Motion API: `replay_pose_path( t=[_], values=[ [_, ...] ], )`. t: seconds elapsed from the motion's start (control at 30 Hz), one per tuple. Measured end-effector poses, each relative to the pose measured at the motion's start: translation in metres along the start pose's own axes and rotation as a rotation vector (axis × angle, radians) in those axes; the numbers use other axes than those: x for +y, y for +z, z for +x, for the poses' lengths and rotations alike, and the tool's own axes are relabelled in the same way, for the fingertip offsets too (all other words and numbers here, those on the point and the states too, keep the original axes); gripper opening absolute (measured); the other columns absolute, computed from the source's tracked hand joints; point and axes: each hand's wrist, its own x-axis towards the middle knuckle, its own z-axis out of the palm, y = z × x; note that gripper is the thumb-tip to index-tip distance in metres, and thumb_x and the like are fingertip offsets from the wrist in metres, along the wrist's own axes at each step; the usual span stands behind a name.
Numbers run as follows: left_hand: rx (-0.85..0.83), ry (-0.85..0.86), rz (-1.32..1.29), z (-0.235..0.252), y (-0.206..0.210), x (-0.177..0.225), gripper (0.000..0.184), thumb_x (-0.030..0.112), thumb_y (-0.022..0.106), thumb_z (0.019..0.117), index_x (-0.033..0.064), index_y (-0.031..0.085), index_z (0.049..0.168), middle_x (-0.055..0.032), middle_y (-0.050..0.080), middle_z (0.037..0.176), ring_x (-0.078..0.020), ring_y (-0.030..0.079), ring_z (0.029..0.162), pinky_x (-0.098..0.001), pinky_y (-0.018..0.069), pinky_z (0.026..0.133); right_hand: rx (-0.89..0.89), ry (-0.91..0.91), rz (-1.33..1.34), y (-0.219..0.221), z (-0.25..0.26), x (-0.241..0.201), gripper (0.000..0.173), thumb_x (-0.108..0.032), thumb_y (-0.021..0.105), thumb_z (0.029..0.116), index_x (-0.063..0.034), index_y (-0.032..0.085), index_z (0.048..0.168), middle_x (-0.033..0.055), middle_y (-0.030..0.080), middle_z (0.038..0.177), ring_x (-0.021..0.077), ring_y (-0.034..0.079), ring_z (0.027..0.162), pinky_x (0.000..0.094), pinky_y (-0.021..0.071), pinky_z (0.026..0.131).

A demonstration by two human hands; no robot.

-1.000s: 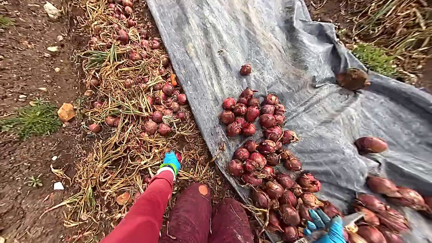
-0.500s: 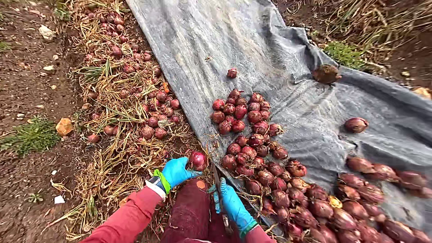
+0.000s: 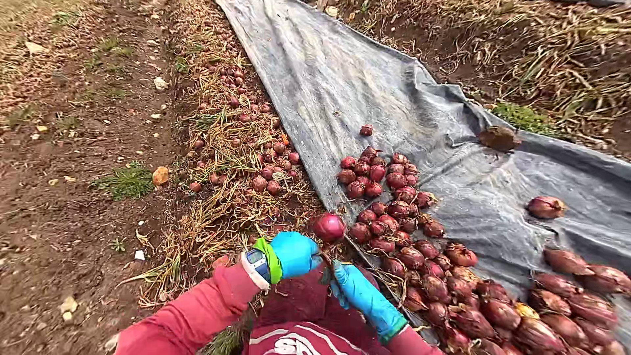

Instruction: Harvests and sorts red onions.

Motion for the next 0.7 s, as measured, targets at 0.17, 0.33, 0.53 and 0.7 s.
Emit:
replay_pose_path(
  t=[0.17,0.33,0.53,0.7],
  values=[
    [0.141,-0.18,-0.239,0.027,-0.011,-0.064,0.038,0.047,0.051,0.1073,0.0199,0.075,0.12,-0.0084,0.076,0.112,-0.0286,0.071,0.11,-0.0617,0.0531,0.097,0.28,-0.096,0.101,-0.035,0.016,-0.023,0.09,-0.074,0.009,0.0994,-0.0066,0.068,0.096,0.0054,0.056,0.058,0.0184,0.054,0.044,0.0374,0.0519,0.043],
    [0.418,-0.755,-0.513,0.041,0.0,-0.204,0.04,0.049,0.056,0.1034,0.0172,0.075,0.118,-0.0135,0.075,0.106,-0.0341,0.072,0.099,-0.0652,0.0543,0.088,0.516,0.133,0.244,-0.076,0.041,0.009,0.089,-0.071,0.003,0.1009,-0.0077,0.065,0.103,0.0073,0.056,0.058,0.0207,0.053,0.042,0.0412,0.0513,0.041],
    [0.199,-0.87,-0.579,0.166,0.089,-0.208,0.039,0.04,0.049,0.1059,0.0177,0.07,0.13,-0.0157,0.075,0.113,-0.0358,0.072,0.103,-0.0641,0.0557,0.091,0.369,0.413,0.388,-0.047,0.07,0.062,0.087,-0.065,0.004,0.1042,-0.0049,0.067,0.111,0.0103,0.059,0.06,0.0225,0.056,0.044,0.0401,0.0519,0.042],
    [0.228,-1.12,-0.42,0.223,0.146,-0.181,0.069,0.054,0.084,0.0744,-0.0047,0.072,0.108,-0.0246,0.073,0.106,-0.0396,0.072,0.102,-0.0625,0.056,0.093,0.317,0.49,0.447,-0.039,0.07,0.08,0.085,-0.064,0.008,0.1052,-0.0041,0.067,0.117,0.0115,0.061,0.063,0.0229,0.057,0.045,0.0395,0.0528,0.042]
  ],
)
